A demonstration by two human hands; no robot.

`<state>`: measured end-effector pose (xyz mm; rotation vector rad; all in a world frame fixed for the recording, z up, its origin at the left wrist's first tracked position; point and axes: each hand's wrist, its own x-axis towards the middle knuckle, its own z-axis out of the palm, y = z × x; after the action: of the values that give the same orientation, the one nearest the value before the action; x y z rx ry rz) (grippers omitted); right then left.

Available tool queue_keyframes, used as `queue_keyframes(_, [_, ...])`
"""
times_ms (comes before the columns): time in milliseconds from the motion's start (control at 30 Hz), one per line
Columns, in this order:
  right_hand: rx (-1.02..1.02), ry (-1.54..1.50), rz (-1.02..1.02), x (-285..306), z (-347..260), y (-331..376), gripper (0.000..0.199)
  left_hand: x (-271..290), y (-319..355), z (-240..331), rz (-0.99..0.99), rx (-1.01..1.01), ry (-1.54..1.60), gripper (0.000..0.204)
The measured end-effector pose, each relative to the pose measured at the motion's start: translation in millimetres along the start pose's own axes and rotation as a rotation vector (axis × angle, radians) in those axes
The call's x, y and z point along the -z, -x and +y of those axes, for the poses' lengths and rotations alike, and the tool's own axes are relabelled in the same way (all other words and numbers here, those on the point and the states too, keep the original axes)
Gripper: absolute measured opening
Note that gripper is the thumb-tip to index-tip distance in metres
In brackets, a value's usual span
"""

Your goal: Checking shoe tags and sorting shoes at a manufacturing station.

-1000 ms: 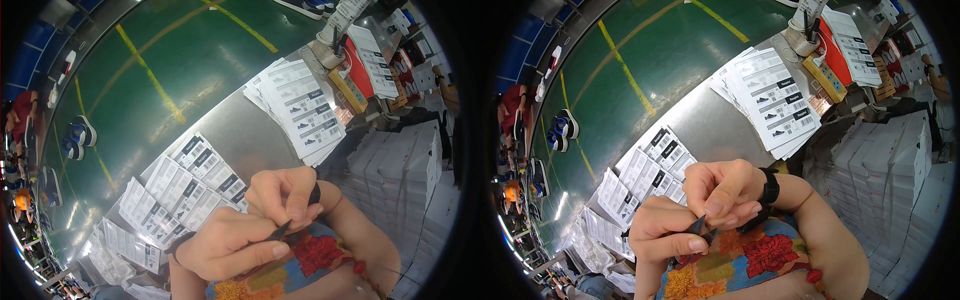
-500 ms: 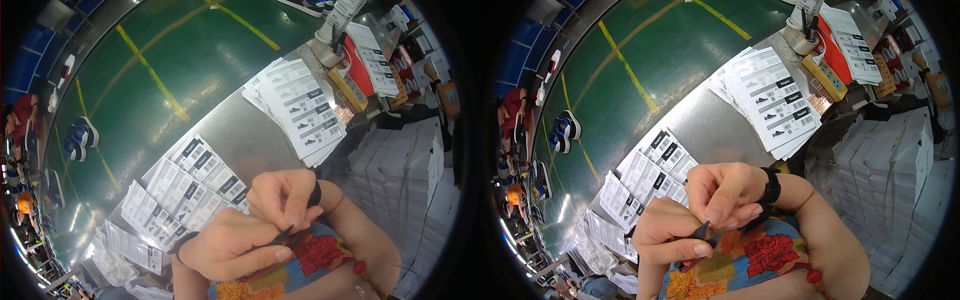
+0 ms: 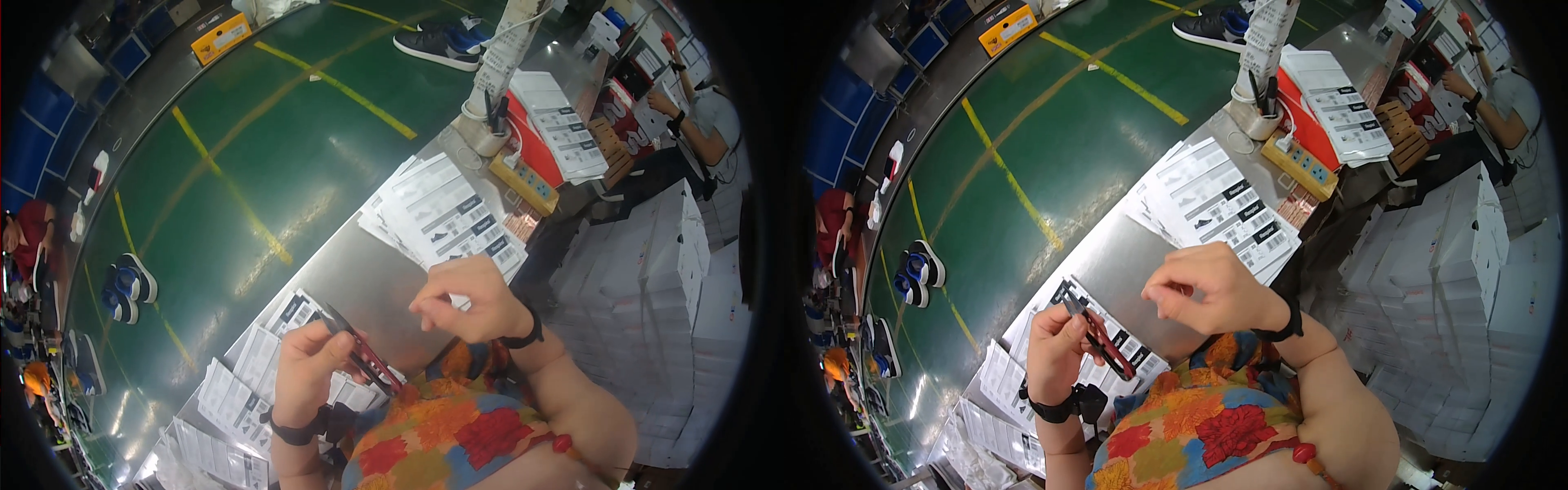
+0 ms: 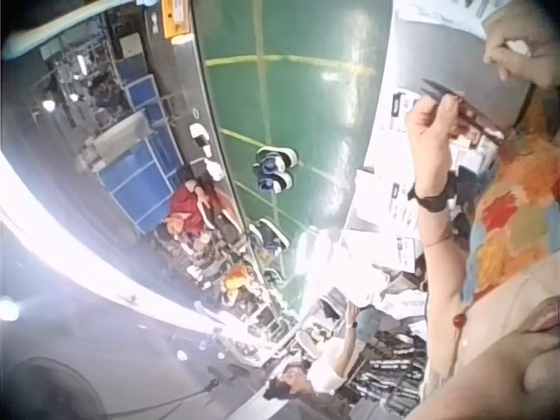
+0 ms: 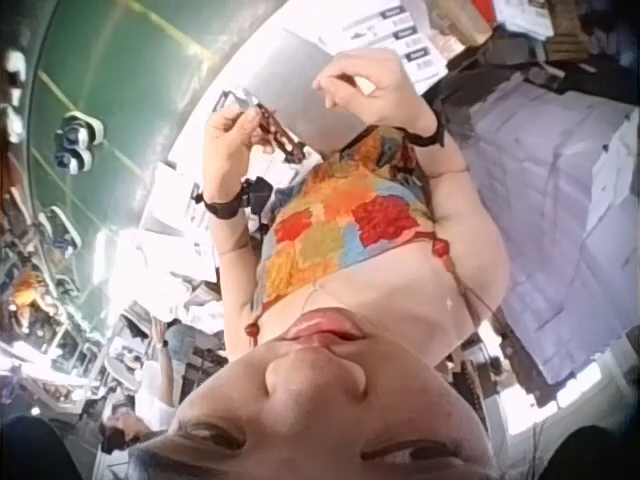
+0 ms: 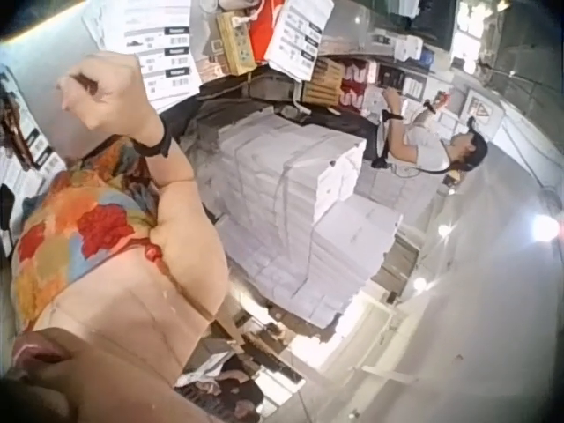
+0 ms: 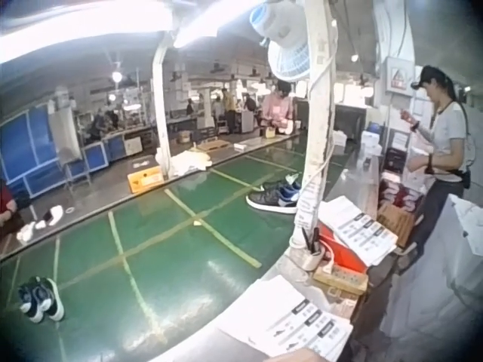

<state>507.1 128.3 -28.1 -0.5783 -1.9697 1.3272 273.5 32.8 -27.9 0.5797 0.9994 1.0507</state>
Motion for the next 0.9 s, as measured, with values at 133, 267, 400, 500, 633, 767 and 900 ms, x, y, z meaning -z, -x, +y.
queue_keyframes(133, [0.253, 0.324, -0.039, -11.0, 6.1, 2.8, 0.026, 9.1, -28.3, -20.3, 0.026, 0.088, 0.193, 0.028])
queue_keyframes(267, [0.394, 0.56, -0.178, -11.4, 15.2, 5.6, 0.034, -0.9, -44.0, -41.0, -0.094, 0.213, 0.292, 0.031])
queue_keyframes(400, [0.23, 0.456, 0.172, 33.0, 21.7, -9.1, 0.022, -8.0, -29.5, -13.9, -0.045, 0.237, -0.152, 0.032])
queue_keyframes(500, [-0.066, 0.569, 0.679, 107.6, 47.6, -21.3, 0.012, 11.4, -12.6, -7.4, 0.101, -0.25, -1.112, 0.034])
queue_keyframes(633, [-0.262, 0.622, 0.894, 196.6, 99.4, -27.7, 0.031, 61.1, 7.3, -28.3, 0.442, -0.317, -1.469, 0.056])
queue_keyframes(767, [-0.372, 0.865, 0.699, 213.8, 130.6, -34.4, 0.033, 90.3, 21.0, -50.6, 0.584, -0.058, -1.64, 0.076])
queue_keyframes(900, [-0.453, 1.19, 0.549, 190.4, 111.5, -40.1, 0.053, 96.5, 10.3, -77.8, 0.506, -0.23, -1.7, 0.085])
